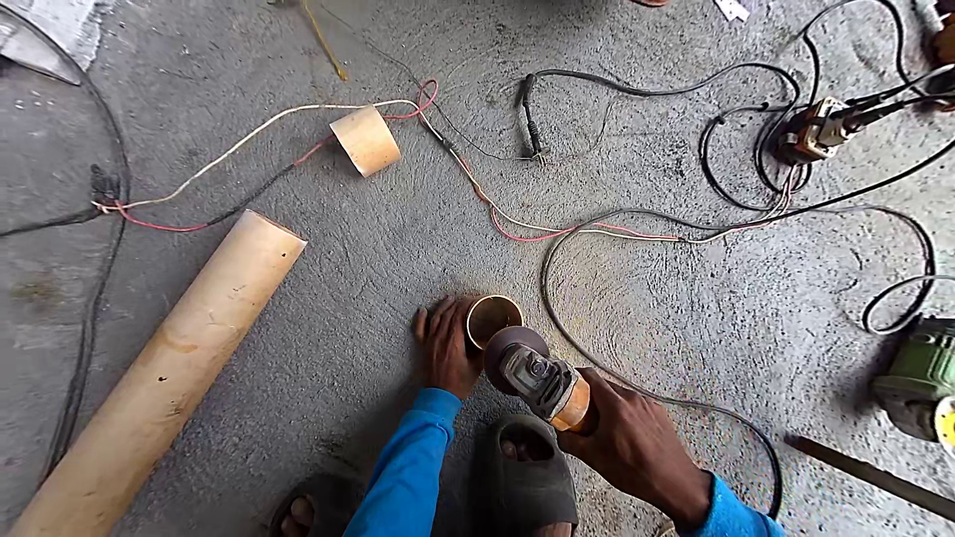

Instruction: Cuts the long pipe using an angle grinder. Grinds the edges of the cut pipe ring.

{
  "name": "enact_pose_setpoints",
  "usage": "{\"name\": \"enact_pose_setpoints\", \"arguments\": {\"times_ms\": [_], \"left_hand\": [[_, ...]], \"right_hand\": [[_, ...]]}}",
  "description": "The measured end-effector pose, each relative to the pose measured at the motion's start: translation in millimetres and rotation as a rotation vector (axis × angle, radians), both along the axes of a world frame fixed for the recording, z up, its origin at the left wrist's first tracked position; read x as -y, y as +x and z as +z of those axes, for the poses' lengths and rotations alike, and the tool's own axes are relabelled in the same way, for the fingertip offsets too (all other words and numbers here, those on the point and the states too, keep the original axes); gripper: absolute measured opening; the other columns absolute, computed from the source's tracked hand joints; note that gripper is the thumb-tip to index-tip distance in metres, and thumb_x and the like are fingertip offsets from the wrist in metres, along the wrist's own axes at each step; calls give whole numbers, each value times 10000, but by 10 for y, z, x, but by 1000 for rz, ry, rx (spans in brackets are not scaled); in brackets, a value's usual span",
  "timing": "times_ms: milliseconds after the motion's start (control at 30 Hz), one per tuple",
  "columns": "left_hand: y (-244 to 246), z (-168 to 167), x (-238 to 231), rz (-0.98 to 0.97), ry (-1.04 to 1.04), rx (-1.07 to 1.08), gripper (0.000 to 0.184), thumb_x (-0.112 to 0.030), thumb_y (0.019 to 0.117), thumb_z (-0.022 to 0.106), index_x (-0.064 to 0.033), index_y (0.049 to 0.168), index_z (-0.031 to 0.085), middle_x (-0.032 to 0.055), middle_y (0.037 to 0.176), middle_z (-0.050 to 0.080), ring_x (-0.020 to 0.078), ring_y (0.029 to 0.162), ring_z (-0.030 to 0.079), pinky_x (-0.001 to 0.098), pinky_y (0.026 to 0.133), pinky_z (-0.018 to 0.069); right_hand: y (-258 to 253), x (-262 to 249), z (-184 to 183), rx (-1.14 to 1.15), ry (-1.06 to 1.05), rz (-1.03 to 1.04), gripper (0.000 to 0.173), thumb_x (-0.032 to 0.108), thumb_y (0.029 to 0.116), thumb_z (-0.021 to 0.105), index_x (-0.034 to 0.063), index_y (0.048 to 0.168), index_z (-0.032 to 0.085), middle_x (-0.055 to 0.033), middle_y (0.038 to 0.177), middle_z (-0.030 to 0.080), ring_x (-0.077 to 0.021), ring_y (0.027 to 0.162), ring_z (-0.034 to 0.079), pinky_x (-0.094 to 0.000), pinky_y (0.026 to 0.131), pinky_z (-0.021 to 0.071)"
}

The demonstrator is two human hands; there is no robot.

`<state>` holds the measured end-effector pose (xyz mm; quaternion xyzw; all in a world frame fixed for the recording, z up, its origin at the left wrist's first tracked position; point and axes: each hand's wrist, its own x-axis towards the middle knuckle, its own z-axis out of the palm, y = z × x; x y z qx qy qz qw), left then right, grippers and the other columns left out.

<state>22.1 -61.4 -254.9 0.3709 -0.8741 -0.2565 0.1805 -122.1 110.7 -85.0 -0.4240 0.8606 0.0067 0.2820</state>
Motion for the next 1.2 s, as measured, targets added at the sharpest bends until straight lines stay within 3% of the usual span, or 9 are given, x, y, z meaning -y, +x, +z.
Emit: {"name": "enact_pose_setpoints", "arguments": {"times_ms": [300,400,567,667,967,1033,1133,1200], "left_hand": [[14,10,-7,6,4,-28,697,-419,777,751,-123,1390,600,94,1412,601,283,1386,504,642,1209,208],[19,13,0,1,25,-21,792,-481,717,794,-111,1389,599,92,1417,599,286,1396,496,652,1211,193],[11,7,3,5,26,-21,842,-567,704,806,-137,1397,598,82,1411,602,269,1394,496,636,1217,196],[-6,36,6,12,37,-11,820,-564,706,799,-158,1391,604,63,1414,601,252,1396,493,631,1216,196],[-30,65,36,-1,55,11,812,-521,693,820,-177,1396,604,36,1427,591,240,1406,477,632,1214,192],[-16,52,30,1,66,8,945,-575,670,832,-173,1473,539,49,1488,544,240,1420,463,621,1228,175],[-44,91,-41,63,82,52,1318,-817,545,791,-106,1572,368,109,1536,487,255,1428,458,595,1250,146],[-94,90,-108,100,75,13,1336,-831,515,792,-64,1538,404,122,1490,537,256,1404,492,601,1251,141]], "right_hand": [[2,21,9,-11,37,10,714,592,690,771,139,1234,674,-75,875,730,-302,759,724,-537,600,551],[-46,0,-1,-25,37,8,708,594,683,771,133,1213,679,-82,856,722,-307,749,721,-538,593,549],[-217,-44,-19,-67,-8,0,653,598,672,765,133,1124,687,-68,783,699,-303,705,709,-530,562,538],[-366,-68,-58,-105,-66,2,617,604,666,762,137,1063,687,-46,731,675,-275,653,690,-513,527,519],[-743,17,-101,-62,-119,-99,599,595,669,794,177,1080,669,-4,705,656,-230,641,673,-513,540,522],[-750,-13,-90,-23,-153,-156,614,606,673,785,166,1084,668,2,708,655,-212,637,667,-508,549,528],[-726,-101,-74,14,-180,-213,663,659,678,742,167,1116,667,29,721,660,-160,637,664,-473,562,543],[-704,-118,-58,11,-169,-217,660,671,682,731,170,1108,671,27,718,661,-161,640,667,-473,562,543]]}}
